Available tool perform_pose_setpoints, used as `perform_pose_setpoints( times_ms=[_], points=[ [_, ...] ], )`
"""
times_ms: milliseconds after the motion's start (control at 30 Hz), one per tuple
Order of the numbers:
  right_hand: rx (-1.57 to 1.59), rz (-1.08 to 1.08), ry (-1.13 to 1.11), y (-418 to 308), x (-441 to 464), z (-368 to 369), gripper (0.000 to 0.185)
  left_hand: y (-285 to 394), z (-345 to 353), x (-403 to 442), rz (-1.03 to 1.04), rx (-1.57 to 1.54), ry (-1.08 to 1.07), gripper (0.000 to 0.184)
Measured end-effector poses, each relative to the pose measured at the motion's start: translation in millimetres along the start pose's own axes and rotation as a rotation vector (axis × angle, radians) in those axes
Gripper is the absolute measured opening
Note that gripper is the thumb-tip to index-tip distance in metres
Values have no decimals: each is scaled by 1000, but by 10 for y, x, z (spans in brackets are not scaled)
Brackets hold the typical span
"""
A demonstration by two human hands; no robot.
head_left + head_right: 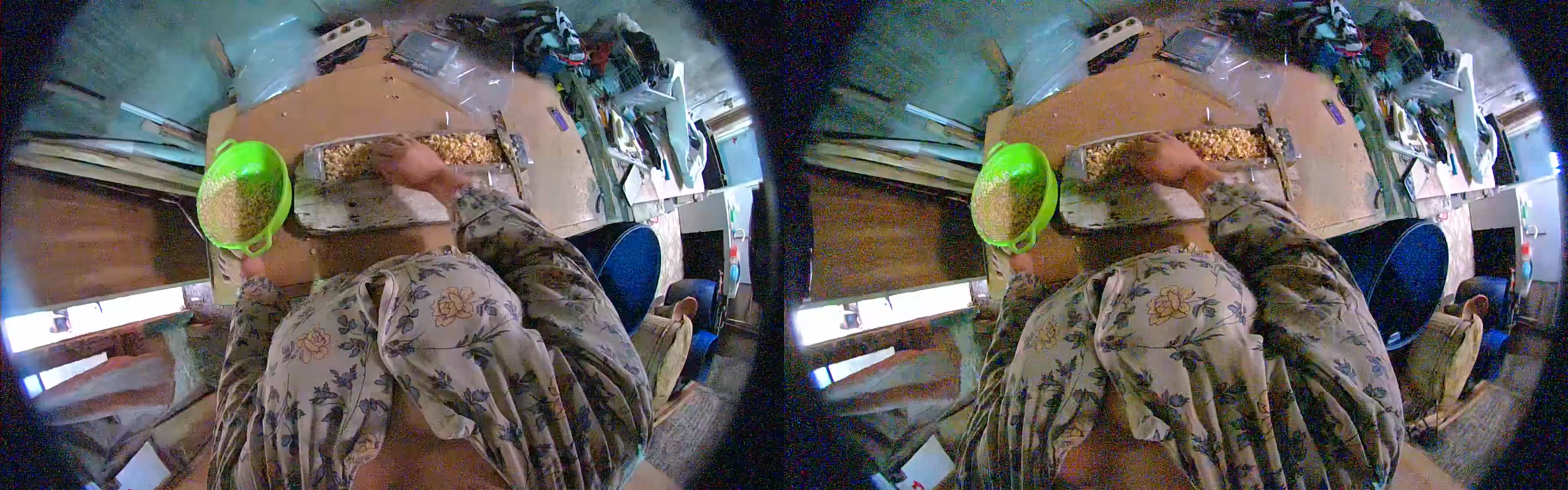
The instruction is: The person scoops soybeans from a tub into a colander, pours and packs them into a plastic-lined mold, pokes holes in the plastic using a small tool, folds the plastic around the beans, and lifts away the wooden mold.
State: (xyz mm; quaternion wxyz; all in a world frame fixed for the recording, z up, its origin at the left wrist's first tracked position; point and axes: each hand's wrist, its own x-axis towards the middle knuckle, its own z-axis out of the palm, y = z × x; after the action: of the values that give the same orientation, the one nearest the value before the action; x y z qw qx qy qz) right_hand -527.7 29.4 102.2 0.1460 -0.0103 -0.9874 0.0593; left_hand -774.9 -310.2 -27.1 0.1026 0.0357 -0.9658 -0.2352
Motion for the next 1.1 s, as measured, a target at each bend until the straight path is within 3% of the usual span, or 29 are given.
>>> perform_pose_setpoints(
  times_ms=[100,167,300,367,533,667,800,900,967,1100],
  points=[
    [61,63,35,238,-233,52,25,16,11,-5,4,-3,19,38],
    [-13,-25,61,425,-362,68,24,11,9,0,8,-1,35,37],
    [91,132,41,431,-491,-109,28,-3,-4,15,23,4,70,37],
    [-36,49,148,334,-473,-190,31,-17,3,37,30,0,81,37],
    [-149,57,87,428,-362,119,32,-3,27,85,58,-5,112,37],
    [-106,100,1,459,-470,-97,29,-3,46,107,78,-10,131,37],
    [-19,68,79,666,-654,-63,25,-10,32,108,74,-10,153,37],
    [-40,201,78,778,-764,-53,24,-21,21,110,72,-5,160,37],
    [-154,79,67,768,-821,-233,22,-11,8,114,73,-10,165,37],
    [-63,33,70,904,-940,-253,30,-21,9,105,69,-5,168,36]
  ],
)
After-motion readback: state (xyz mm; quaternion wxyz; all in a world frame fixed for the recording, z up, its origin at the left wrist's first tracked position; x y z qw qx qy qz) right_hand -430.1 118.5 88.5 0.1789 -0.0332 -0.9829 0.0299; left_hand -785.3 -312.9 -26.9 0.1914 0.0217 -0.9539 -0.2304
